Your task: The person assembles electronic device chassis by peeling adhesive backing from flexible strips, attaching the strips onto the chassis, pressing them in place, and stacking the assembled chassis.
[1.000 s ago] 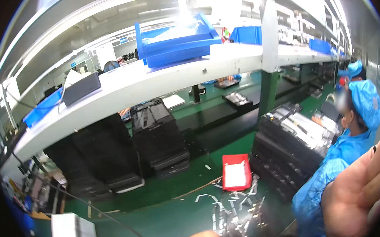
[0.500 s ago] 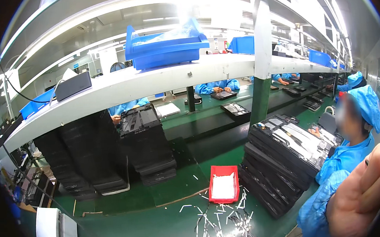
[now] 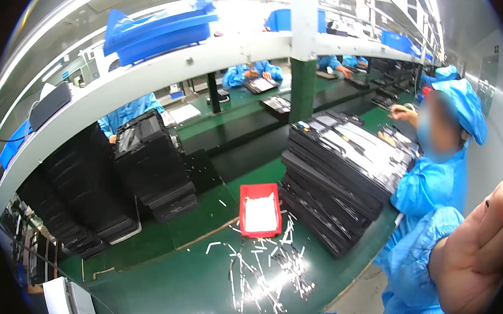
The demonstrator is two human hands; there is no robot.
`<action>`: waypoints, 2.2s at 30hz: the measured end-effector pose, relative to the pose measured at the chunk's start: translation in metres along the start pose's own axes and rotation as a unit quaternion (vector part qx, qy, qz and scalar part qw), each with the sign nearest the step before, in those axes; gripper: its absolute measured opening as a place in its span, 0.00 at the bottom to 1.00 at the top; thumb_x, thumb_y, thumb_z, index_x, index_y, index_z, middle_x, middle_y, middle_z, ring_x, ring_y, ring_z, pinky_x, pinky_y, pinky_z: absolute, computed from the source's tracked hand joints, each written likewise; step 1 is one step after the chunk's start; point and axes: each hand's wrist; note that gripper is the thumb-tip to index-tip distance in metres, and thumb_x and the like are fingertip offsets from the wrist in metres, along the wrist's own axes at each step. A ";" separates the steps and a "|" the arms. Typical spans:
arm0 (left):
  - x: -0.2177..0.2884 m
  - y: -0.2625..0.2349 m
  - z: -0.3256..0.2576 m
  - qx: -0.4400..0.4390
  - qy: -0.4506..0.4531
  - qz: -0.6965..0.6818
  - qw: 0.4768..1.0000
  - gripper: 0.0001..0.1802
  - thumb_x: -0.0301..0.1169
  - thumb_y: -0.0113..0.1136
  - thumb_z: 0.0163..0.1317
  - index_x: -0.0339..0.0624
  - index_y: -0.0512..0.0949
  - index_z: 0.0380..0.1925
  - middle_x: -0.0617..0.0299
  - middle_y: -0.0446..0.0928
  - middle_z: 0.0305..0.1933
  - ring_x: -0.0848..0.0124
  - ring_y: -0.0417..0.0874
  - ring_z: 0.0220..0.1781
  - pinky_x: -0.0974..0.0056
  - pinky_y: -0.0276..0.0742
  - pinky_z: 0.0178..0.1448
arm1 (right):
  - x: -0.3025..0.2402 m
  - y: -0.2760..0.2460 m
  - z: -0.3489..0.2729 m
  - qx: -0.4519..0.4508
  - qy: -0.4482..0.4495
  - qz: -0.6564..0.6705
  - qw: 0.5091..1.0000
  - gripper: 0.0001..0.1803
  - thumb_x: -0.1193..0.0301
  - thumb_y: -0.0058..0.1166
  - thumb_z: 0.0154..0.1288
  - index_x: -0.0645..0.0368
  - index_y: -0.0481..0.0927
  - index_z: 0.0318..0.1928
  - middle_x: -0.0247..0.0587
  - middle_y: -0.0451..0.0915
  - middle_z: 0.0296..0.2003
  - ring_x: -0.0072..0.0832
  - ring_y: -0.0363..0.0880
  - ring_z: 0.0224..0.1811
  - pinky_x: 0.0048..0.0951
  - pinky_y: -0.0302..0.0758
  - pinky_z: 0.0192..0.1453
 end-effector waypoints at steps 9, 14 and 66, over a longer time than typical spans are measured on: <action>-0.103 -0.072 -0.005 0.292 -0.268 0.178 0.901 0.23 0.33 0.48 0.68 0.36 0.62 0.60 0.51 0.66 0.62 0.65 0.67 0.64 0.63 0.61 0.64 | 0.028 -0.031 -0.008 0.168 0.192 -0.170 0.952 0.17 0.68 0.34 0.73 0.62 0.73 0.52 0.32 0.73 0.20 0.15 0.54 0.17 0.23 0.58 0.21; -0.208 -0.100 0.018 0.302 -0.288 0.273 0.867 0.50 0.51 0.52 0.64 0.36 0.32 0.69 0.41 0.35 0.73 0.56 0.38 0.75 0.60 0.37 0.74 | 0.161 -0.086 -0.156 0.083 0.596 -0.091 0.793 0.30 0.46 0.35 0.70 0.56 0.67 0.59 0.40 0.75 0.47 0.25 0.72 0.45 0.31 0.70 0.42; 0.001 0.012 -0.279 0.791 -0.142 0.265 0.533 0.15 0.44 0.55 0.57 0.42 0.75 0.31 0.64 0.74 0.28 0.71 0.76 0.30 0.65 0.73 0.33 | -0.091 0.177 -0.201 -0.248 0.595 0.408 0.647 0.19 0.65 0.31 0.74 0.68 0.72 0.48 0.51 0.74 0.49 0.39 0.70 0.58 0.35 0.64 0.62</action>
Point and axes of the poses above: each hand's wrist, its own z-axis towards the middle knuckle, its own y-axis out of the palm, x = y × z
